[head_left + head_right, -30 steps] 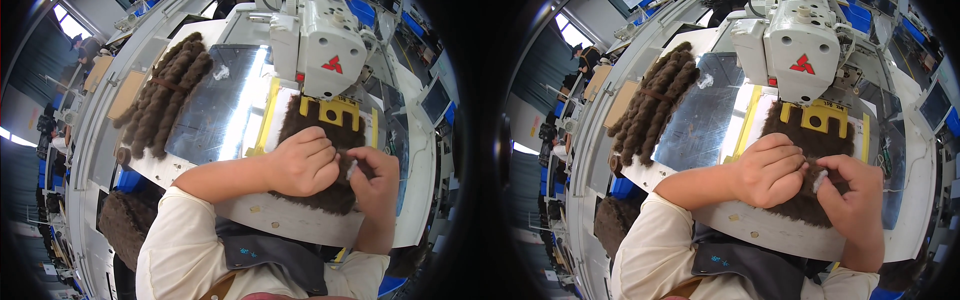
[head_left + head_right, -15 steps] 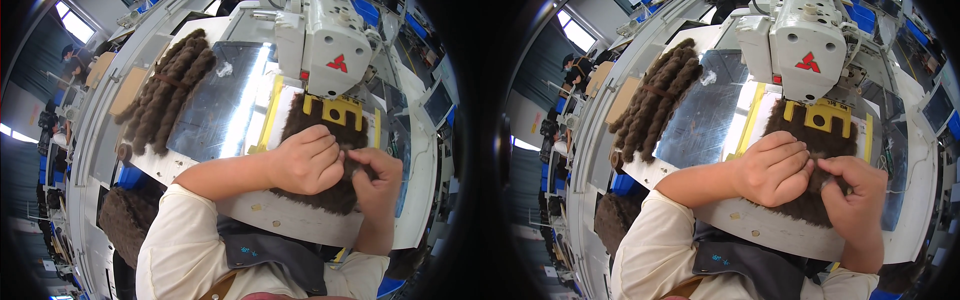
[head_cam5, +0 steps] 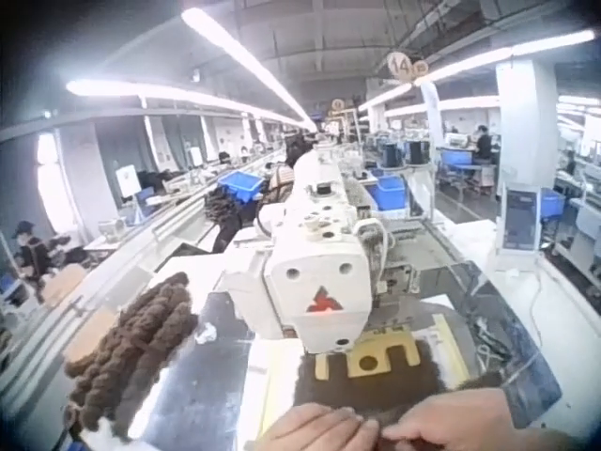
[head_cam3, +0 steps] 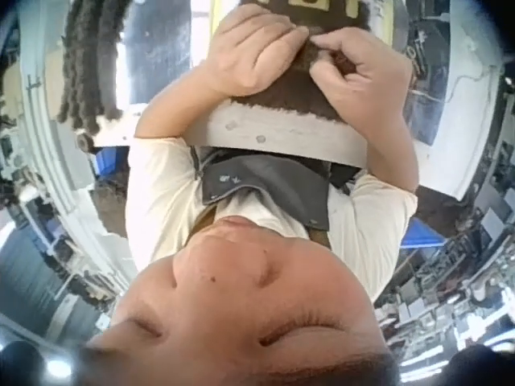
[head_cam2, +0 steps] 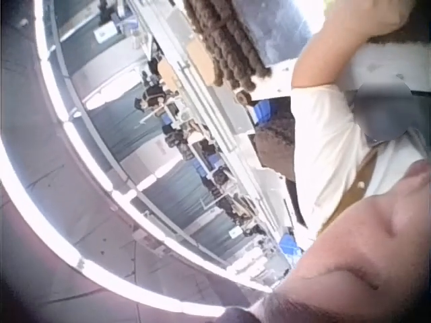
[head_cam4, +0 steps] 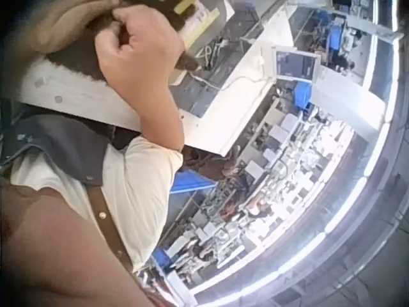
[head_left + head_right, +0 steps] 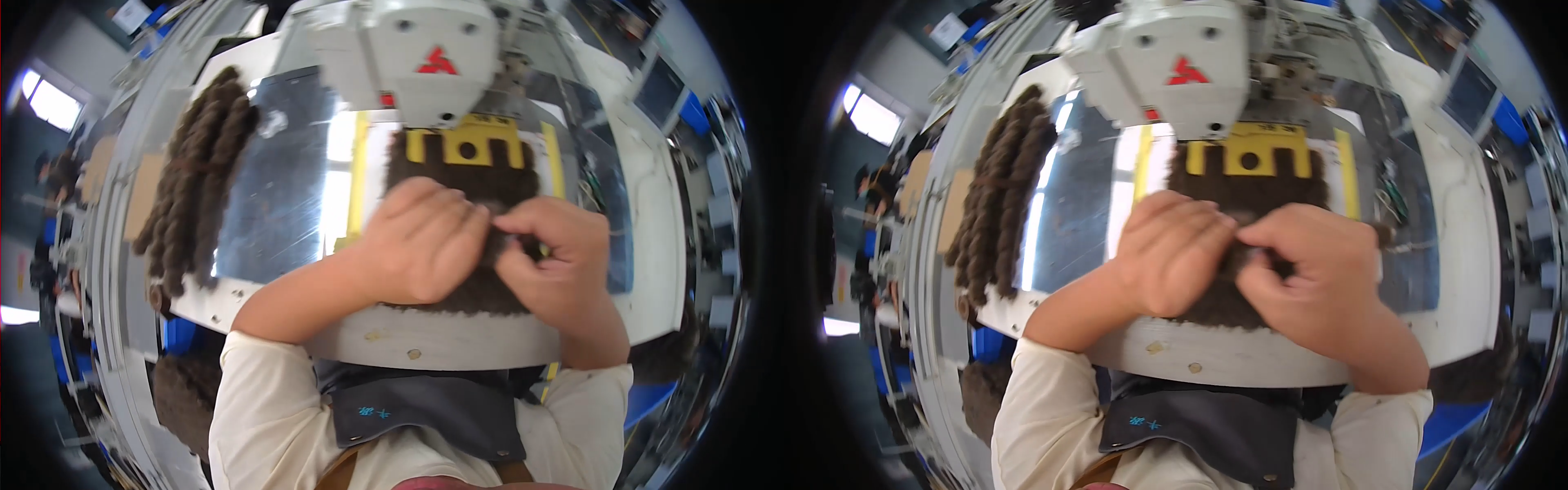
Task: Sewing together pieces of fur-like material and trimming edges using an industrial sewing machine and snips.
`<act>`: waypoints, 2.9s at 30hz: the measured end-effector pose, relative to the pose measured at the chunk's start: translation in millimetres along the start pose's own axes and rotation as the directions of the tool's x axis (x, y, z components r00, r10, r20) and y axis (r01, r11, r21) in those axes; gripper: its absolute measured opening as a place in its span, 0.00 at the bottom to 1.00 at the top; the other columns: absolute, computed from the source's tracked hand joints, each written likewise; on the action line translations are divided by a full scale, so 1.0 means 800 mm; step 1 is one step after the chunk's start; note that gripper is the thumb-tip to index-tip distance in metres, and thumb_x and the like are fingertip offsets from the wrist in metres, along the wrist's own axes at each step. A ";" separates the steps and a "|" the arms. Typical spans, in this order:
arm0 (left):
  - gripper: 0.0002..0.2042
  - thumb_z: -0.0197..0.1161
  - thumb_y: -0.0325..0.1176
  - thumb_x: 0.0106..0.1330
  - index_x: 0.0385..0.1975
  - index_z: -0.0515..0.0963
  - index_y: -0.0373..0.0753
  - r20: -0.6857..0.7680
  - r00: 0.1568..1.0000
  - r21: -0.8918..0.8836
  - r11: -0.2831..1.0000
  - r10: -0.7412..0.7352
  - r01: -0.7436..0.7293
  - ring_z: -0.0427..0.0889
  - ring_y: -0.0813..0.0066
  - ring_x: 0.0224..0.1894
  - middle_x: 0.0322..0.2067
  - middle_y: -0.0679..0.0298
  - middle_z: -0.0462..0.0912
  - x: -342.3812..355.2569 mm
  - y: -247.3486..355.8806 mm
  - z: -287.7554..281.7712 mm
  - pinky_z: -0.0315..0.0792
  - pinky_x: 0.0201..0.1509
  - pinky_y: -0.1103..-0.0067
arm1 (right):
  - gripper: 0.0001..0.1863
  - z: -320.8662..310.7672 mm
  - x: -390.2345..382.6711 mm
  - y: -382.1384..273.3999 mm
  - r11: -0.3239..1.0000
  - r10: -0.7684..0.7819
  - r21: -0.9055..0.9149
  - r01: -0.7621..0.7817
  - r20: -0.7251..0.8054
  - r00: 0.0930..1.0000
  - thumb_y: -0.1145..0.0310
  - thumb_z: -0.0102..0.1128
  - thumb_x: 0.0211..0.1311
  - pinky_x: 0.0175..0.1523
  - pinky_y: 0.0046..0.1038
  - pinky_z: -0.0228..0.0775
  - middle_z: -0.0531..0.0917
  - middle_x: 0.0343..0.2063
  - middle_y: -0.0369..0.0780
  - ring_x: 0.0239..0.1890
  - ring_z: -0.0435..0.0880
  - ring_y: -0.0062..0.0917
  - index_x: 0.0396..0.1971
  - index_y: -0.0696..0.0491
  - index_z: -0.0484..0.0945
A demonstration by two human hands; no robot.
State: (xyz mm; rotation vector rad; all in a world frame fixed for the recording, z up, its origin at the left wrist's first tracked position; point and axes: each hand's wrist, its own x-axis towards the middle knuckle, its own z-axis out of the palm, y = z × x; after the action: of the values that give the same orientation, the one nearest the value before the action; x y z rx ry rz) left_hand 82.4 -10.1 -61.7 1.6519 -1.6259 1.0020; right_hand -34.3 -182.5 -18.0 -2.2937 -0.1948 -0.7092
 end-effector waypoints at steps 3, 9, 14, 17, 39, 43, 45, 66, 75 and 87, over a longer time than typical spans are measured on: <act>0.18 0.68 0.24 0.48 0.43 0.85 0.32 0.095 0.987 -0.076 0.988 -0.127 0.135 0.86 0.62 0.38 0.34 0.58 0.84 -0.004 -0.013 -0.001 0.78 0.49 0.68 | 0.11 0.009 0.001 0.009 0.986 -0.139 -0.100 0.134 -0.049 0.989 0.76 0.70 0.50 0.33 0.32 0.77 0.84 0.25 0.41 0.25 0.84 0.36 0.37 0.56 0.85; 0.18 0.77 0.21 0.50 0.43 0.85 0.32 0.236 0.811 -0.510 0.643 -0.535 0.572 0.84 0.65 0.42 0.40 0.58 0.83 -0.005 -0.015 -0.009 0.76 0.50 0.72 | 0.28 -0.005 0.017 0.029 0.982 -0.149 0.128 0.142 0.044 0.988 0.56 0.77 0.55 0.53 0.40 0.75 0.84 0.45 0.46 0.45 0.84 0.44 0.51 0.58 0.81; 0.17 0.81 0.28 0.54 0.42 0.85 0.31 0.265 0.786 -0.820 0.299 -0.558 0.489 0.83 0.65 0.44 0.41 0.56 0.85 -0.014 -0.019 -0.010 0.76 0.50 0.72 | 0.26 -0.010 0.015 0.033 0.988 -0.111 0.140 0.071 0.303 0.947 0.57 0.74 0.60 0.52 0.41 0.76 0.85 0.41 0.46 0.44 0.84 0.44 0.52 0.59 0.82; 0.21 0.84 0.34 0.52 0.42 0.84 0.31 0.265 0.781 -0.808 0.312 -0.566 0.500 0.84 0.64 0.45 0.42 0.54 0.86 -0.010 -0.024 -0.016 0.77 0.52 0.72 | 0.21 -0.013 0.013 0.030 0.990 -0.102 0.131 0.059 0.346 0.933 0.59 0.72 0.59 0.47 0.39 0.77 0.84 0.34 0.42 0.40 0.85 0.40 0.44 0.60 0.83; 0.23 0.86 0.43 0.49 0.34 0.84 0.32 0.296 0.908 -0.723 0.552 -0.296 0.416 0.83 0.68 0.27 0.26 0.58 0.84 -0.010 -0.032 -0.031 0.76 0.32 0.76 | 0.13 -0.015 0.009 0.023 0.965 -0.191 0.245 0.098 0.394 0.899 0.63 0.71 0.59 0.38 0.40 0.75 0.80 0.27 0.42 0.33 0.83 0.41 0.26 0.56 0.79; 0.25 0.87 0.43 0.48 0.38 0.85 0.32 0.300 0.777 -0.813 0.278 -0.553 0.512 0.84 0.69 0.38 0.38 0.57 0.84 -0.008 -0.008 -0.008 0.77 0.42 0.75 | 0.09 -0.008 0.009 0.023 0.977 -0.171 0.165 0.132 0.251 0.953 0.74 0.73 0.49 0.32 0.36 0.74 0.80 0.27 0.41 0.29 0.82 0.41 0.29 0.55 0.81; 0.25 0.86 0.40 0.48 0.43 0.86 0.32 0.327 0.777 -0.801 0.279 -0.537 0.530 0.82 0.68 0.42 0.43 0.57 0.82 -0.011 -0.003 -0.003 0.76 0.46 0.73 | 0.09 -0.002 0.008 0.026 0.973 -0.181 0.178 0.146 0.203 0.962 0.75 0.73 0.47 0.33 0.36 0.74 0.81 0.28 0.41 0.30 0.82 0.41 0.30 0.56 0.82; 0.09 0.71 0.24 0.63 0.43 0.84 0.34 0.550 0.756 -0.643 0.398 -0.354 0.654 0.85 0.65 0.34 0.33 0.58 0.86 -0.002 -0.007 -0.003 0.77 0.40 0.76 | 0.11 -0.024 0.015 0.013 0.973 0.016 0.217 -0.080 0.283 0.959 0.73 0.71 0.51 0.37 0.33 0.74 0.81 0.28 0.40 0.29 0.82 0.32 0.34 0.57 0.82; 0.17 0.55 0.32 0.78 0.62 0.70 0.34 0.664 0.620 -0.743 -0.273 -0.418 0.611 0.83 0.74 0.36 0.38 0.64 0.82 -0.050 -0.034 0.005 0.78 0.40 0.77 | 0.11 -0.056 0.038 0.066 0.938 0.315 0.127 -0.322 0.072 0.946 0.68 0.73 0.62 0.40 0.22 0.75 0.86 0.29 0.39 0.30 0.82 0.20 0.40 0.60 0.87; 0.11 0.64 0.28 0.68 0.46 0.76 0.30 0.398 0.854 -0.494 0.707 -0.334 0.506 0.80 0.63 0.31 0.33 0.57 0.81 -0.037 -0.026 0.029 0.74 0.38 0.77 | 0.16 -0.142 0.010 0.289 0.397 0.883 -0.723 -0.566 0.134 0.449 0.59 0.78 0.47 0.41 0.38 0.79 0.88 0.27 0.47 0.34 0.89 0.37 0.29 0.57 0.87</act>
State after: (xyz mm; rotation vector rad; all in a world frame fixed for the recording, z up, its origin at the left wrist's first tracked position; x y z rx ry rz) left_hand 106.3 -12.3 -97.2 1.6451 -1.4103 0.0003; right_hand -0.5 -429.7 -84.0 -2.6953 0.9835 0.4478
